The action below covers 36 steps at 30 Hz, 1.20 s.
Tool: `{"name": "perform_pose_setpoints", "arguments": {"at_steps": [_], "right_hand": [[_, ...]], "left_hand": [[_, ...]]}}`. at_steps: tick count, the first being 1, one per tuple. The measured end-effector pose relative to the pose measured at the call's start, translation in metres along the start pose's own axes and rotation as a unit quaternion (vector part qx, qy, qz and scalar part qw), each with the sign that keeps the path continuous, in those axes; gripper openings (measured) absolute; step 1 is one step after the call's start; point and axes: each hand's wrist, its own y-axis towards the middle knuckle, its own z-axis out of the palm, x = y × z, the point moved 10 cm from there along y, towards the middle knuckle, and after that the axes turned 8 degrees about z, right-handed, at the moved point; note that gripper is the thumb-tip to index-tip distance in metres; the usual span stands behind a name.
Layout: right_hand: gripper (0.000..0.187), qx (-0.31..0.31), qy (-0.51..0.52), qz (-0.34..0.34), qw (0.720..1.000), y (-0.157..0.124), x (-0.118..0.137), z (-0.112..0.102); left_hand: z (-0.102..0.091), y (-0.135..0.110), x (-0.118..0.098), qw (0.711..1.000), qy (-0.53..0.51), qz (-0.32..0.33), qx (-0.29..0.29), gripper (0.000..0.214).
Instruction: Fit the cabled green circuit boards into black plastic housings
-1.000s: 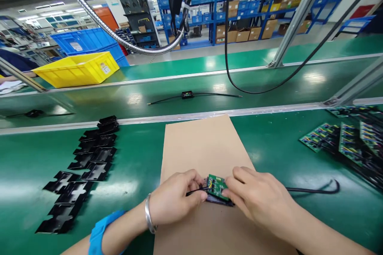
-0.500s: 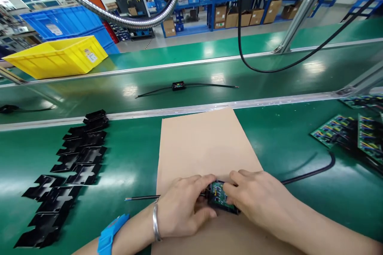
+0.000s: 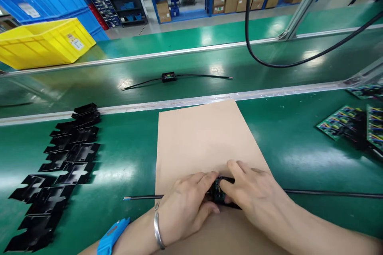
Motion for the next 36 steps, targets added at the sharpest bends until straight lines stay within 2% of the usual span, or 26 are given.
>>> {"name": "perform_pose_setpoints", "arguments": {"at_steps": [2,5,7,12,15,17,19,22,24,27,30,32,34,36], "right_hand": [[0.017,-0.011,0.033,0.004,0.999,0.002,-0.002,-0.002],[0.015,-0.005,0.087,-0.007,0.996,0.004,-0.004,-0.001],[0.015,0.006,0.121,-0.025,0.992,0.003,-0.003,0.002],[0.015,-0.007,0.148,-0.039,0.988,0.001,-0.004,0.004],[0.016,-0.017,0.157,-0.044,0.986,0.001,-0.004,0.004],[0.014,-0.023,0.163,-0.048,0.985,0.002,-0.004,0.004],[0.013,-0.026,0.167,-0.049,0.984,0.002,-0.004,0.004],[0.014,-0.031,0.176,-0.051,0.983,0.002,-0.005,0.003],[0.014,-0.031,0.183,-0.052,0.981,0.002,-0.005,0.002],[0.013,-0.039,0.185,-0.047,0.981,0.002,-0.006,-0.002],[0.014,-0.039,0.175,-0.044,0.983,0.002,-0.005,-0.003],[0.013,-0.025,0.17,-0.038,0.984,0.002,-0.005,-0.002],[0.01,-0.007,0.172,-0.02,0.985,0.003,-0.007,-0.002],[0.005,0.008,0.181,0.005,0.984,0.006,-0.011,-0.005]], "left_hand": [[-0.005,0.0,0.001,0.999,-0.034,0.002,-0.005,0.06],[-0.014,0.001,0.005,0.999,-0.029,-0.023,-0.008,0.028],[-0.018,0.003,0.004,0.999,0.003,-0.031,0.009,0.016],[-0.024,0.013,-0.001,0.993,0.075,-0.059,0.071,0.011],[-0.023,0.02,-0.007,0.992,0.069,-0.057,0.088,0.012],[-0.023,0.023,-0.012,0.995,0.078,-0.034,0.059,0.009],[-0.024,0.022,-0.019,0.991,0.131,0.014,0.009,0.014],[-0.023,0.012,-0.028,0.965,0.235,0.097,-0.068,0.024],[-0.018,0.004,-0.03,0.945,0.29,0.121,-0.088,0.025],[-0.001,-0.002,-0.032,0.92,0.369,0.118,-0.057,0.02],[0.014,-0.002,-0.036,0.876,0.472,0.092,-0.023,0.027],[0.019,-0.001,-0.037,0.86,0.506,0.071,-0.014,0.03],[0.018,-0.001,-0.036,0.872,0.485,0.057,-0.023,0.029],[0.01,-0.004,-0.031,0.901,0.426,0.046,-0.058,0.026]]}}
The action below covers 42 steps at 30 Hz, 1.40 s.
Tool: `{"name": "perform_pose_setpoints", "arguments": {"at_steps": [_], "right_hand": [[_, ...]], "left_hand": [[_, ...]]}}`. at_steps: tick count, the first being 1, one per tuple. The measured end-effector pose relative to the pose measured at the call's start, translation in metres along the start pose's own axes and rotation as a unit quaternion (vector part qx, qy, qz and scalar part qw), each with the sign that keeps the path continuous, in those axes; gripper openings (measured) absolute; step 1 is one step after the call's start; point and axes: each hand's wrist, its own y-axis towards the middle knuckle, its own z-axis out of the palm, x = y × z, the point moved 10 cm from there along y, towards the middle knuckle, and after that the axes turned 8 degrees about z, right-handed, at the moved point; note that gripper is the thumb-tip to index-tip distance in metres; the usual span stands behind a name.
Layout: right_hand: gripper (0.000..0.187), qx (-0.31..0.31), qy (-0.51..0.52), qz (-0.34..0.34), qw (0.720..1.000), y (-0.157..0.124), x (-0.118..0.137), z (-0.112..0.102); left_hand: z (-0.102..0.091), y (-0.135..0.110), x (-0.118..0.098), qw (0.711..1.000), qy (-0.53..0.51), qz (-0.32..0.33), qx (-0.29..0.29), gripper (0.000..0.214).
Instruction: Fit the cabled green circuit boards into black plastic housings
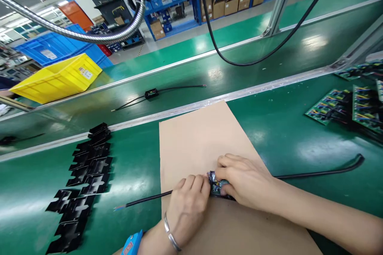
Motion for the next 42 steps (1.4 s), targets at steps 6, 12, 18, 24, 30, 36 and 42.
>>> {"name": "perform_pose_setpoints", "arguments": {"at_steps": [6,12,18,24,30,36,42], "right_hand": [[0.027,0.059,-0.037,0.09,0.994,0.022,-0.004,-0.005],[0.024,0.131,-0.092,0.089,0.983,0.05,0.019,0.011],[0.029,0.099,-0.084,0.056,0.99,0.034,0.01,-0.005],[0.013,0.0,-0.013,-0.034,0.999,-0.01,-0.008,-0.02],[0.006,-0.038,-0.125,-0.068,0.989,-0.006,0.003,-0.006],[0.009,-0.032,-0.1,-0.076,0.992,0.0,0.012,-0.002],[0.018,0.01,0.024,-0.053,0.998,-0.009,-0.007,-0.011]], "left_hand": [[-0.007,-0.007,0.031,0.967,-0.225,-0.05,-0.109,0.023],[0.003,-0.002,0.034,0.944,-0.307,-0.044,-0.111,0.026],[0.002,-0.005,0.036,0.944,-0.319,-0.038,-0.076,0.018],[-0.018,-0.007,0.021,0.926,-0.348,0.076,-0.126,0.023],[-0.013,-0.001,0.013,0.936,-0.279,0.146,-0.159,0.019],[-0.008,-0.002,0.009,0.938,-0.268,0.156,-0.153,0.02],[-0.016,0.006,0.009,0.941,-0.289,0.147,-0.097,0.021]]}}
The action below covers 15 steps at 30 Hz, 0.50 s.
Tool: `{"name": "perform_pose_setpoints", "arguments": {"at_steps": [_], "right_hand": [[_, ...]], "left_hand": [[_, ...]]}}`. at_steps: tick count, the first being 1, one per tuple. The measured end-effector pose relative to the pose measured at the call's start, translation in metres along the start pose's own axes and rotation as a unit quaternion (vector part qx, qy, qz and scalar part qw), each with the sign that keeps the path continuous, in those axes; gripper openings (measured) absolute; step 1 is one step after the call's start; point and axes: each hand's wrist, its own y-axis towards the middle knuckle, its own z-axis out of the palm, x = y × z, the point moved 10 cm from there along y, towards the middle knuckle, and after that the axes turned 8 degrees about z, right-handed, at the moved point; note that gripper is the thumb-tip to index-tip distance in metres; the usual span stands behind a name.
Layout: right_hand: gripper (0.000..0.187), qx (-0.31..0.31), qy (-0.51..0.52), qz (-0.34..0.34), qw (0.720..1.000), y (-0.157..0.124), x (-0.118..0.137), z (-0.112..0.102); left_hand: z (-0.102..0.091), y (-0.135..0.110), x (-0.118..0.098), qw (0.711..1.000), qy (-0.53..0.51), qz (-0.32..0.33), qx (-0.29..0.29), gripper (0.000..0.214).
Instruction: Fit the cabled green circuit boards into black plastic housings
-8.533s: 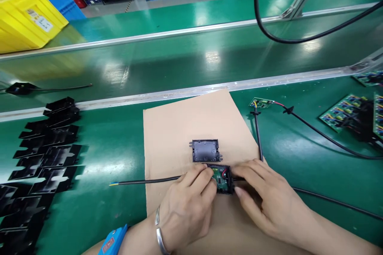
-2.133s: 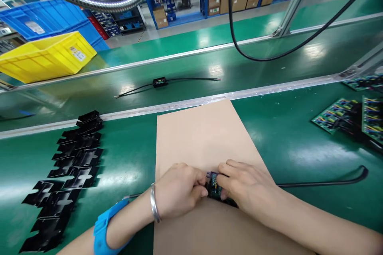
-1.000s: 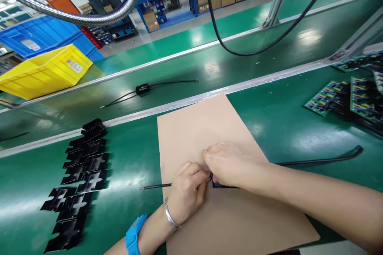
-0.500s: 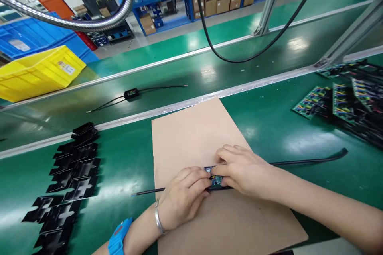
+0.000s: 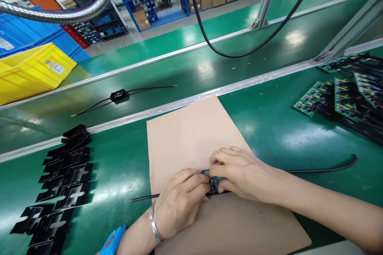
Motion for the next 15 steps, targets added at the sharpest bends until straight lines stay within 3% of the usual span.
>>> {"name": "perform_pose_setpoints", "arguments": {"at_steps": [3,7,11,15], "right_hand": [[0.038,-0.035,0.055,0.079,0.995,-0.023,-0.024,-0.019],[0.017,-0.054,0.066,0.161,0.983,-0.049,-0.045,-0.022],[0.018,-0.051,0.073,0.17,0.981,-0.051,-0.045,-0.017],[0.02,-0.042,0.064,0.148,0.986,-0.044,-0.034,-0.013]], "left_hand": [[0.001,0.007,-0.006,0.999,-0.004,0.0,0.031,0.028],[0.013,0.014,-0.019,0.997,0.042,0.055,0.037,0.033],[0.027,0.013,-0.015,0.993,0.107,0.058,0.012,0.035],[0.03,0.009,-0.012,0.994,0.101,0.042,-0.012,0.03]]}}
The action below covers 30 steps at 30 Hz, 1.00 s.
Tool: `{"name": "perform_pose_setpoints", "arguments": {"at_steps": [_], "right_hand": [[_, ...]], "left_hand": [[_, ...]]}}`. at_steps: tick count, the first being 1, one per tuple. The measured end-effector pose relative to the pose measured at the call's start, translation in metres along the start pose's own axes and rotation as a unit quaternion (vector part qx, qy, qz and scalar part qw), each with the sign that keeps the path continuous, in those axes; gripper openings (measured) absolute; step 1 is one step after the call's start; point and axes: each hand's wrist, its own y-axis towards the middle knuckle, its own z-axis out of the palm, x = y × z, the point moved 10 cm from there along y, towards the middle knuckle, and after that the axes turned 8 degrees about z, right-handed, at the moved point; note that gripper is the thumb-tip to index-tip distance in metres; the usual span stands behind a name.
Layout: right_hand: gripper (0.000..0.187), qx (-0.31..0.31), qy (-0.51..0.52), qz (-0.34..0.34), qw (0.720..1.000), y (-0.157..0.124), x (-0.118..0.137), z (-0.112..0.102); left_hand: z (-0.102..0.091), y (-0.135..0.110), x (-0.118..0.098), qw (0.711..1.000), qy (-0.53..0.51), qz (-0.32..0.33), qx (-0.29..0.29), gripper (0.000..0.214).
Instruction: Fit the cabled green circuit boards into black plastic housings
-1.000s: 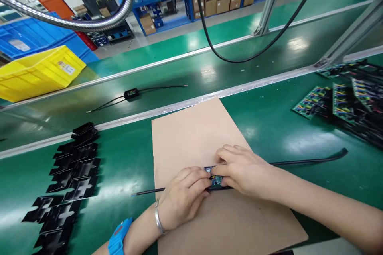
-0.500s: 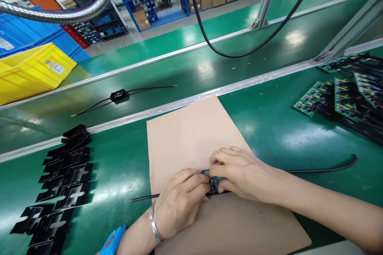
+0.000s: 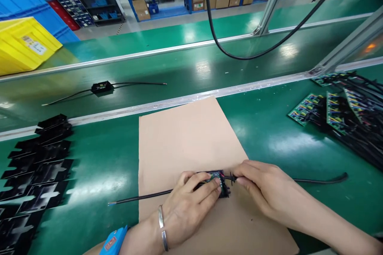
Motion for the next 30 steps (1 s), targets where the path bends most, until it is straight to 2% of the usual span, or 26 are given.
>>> {"name": "perform_pose_setpoints", "arguments": {"at_steps": [4,7,11,16,23,25,30], "right_hand": [[0.019,0.038,-0.025,-0.027,0.999,0.003,0.007,0.018],[0.022,0.042,-0.047,-0.038,0.997,0.005,0.005,0.025],[0.024,0.049,-0.084,-0.033,0.995,0.009,0.002,0.024],[0.023,0.047,-0.124,-0.031,0.991,0.018,0.014,0.014],[0.021,0.029,-0.158,-0.066,0.985,0.024,0.026,0.018],[0.019,0.03,-0.162,-0.059,0.985,0.026,0.025,0.021],[0.012,0.06,-0.167,0.01,0.984,0.029,0.007,0.021]], "left_hand": [[-0.001,0.0,0.002,0.999,-0.023,-0.02,-0.01,0.028],[-0.001,0.001,0.001,0.999,-0.031,-0.019,-0.007,0.028],[-0.002,0.003,-0.001,1.0,-0.01,-0.007,0.003,0.027],[-0.004,0.005,-0.004,0.999,0.035,0.008,0.019,0.032],[-0.006,0.009,-0.001,1.0,-0.003,-0.004,0.022,0.029],[-0.006,0.011,0.0,0.999,-0.023,-0.007,0.028,0.027],[-0.004,0.012,0.002,0.998,-0.03,-0.015,0.045,0.027]]}}
